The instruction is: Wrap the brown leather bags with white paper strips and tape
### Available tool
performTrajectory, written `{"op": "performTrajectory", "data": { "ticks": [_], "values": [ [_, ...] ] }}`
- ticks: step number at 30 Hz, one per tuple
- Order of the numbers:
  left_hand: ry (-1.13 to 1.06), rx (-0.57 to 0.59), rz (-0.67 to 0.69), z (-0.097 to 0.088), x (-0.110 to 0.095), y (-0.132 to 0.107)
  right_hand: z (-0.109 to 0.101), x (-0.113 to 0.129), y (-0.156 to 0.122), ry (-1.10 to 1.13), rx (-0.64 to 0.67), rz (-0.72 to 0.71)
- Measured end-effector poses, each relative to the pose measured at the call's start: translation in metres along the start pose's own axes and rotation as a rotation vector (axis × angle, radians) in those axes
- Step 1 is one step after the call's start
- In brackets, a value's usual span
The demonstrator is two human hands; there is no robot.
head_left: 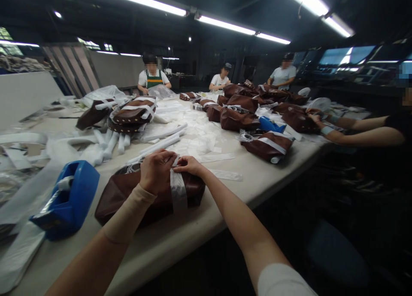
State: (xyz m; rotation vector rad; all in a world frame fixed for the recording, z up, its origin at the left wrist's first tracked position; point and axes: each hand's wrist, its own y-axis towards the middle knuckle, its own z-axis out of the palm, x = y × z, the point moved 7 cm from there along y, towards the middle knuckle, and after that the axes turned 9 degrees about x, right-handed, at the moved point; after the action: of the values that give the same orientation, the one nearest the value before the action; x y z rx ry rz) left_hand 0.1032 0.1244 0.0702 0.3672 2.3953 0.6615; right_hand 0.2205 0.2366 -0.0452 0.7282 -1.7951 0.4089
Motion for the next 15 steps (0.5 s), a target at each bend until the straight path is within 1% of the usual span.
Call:
{"op": "performTrajectory", "data": {
  "ticks": [3, 6, 9, 11, 13, 15],
  "values": [
    [-0.021, 0.040, 0.003, 0.002, -0.001, 0.001, 0.000, -0.001, 0.002, 0.010, 0.004, 0.030],
    [-0.014, 0.078, 0.038, 0.011, -0.009, -0.012, -0.001, -0.002, 0.003, 0.006, 0.001, 0.048],
    [0.138, 0.141, 0.114, 0.027, -0.021, -0.040, -0.001, -0.004, 0.004, 0.013, -0.006, 0.059],
    [0.286, 0.159, 0.203, 0.040, -0.027, -0.061, -0.002, -0.007, 0.005, 0.023, -0.015, 0.064],
    [0.368, 0.133, 0.304, 0.049, -0.029, -0.081, -0.002, -0.009, 0.007, 0.031, -0.022, 0.062],
    [0.371, 0.091, 0.370, 0.053, -0.026, -0.094, -0.002, -0.011, 0.009, 0.038, -0.021, 0.058]
  ]
}}
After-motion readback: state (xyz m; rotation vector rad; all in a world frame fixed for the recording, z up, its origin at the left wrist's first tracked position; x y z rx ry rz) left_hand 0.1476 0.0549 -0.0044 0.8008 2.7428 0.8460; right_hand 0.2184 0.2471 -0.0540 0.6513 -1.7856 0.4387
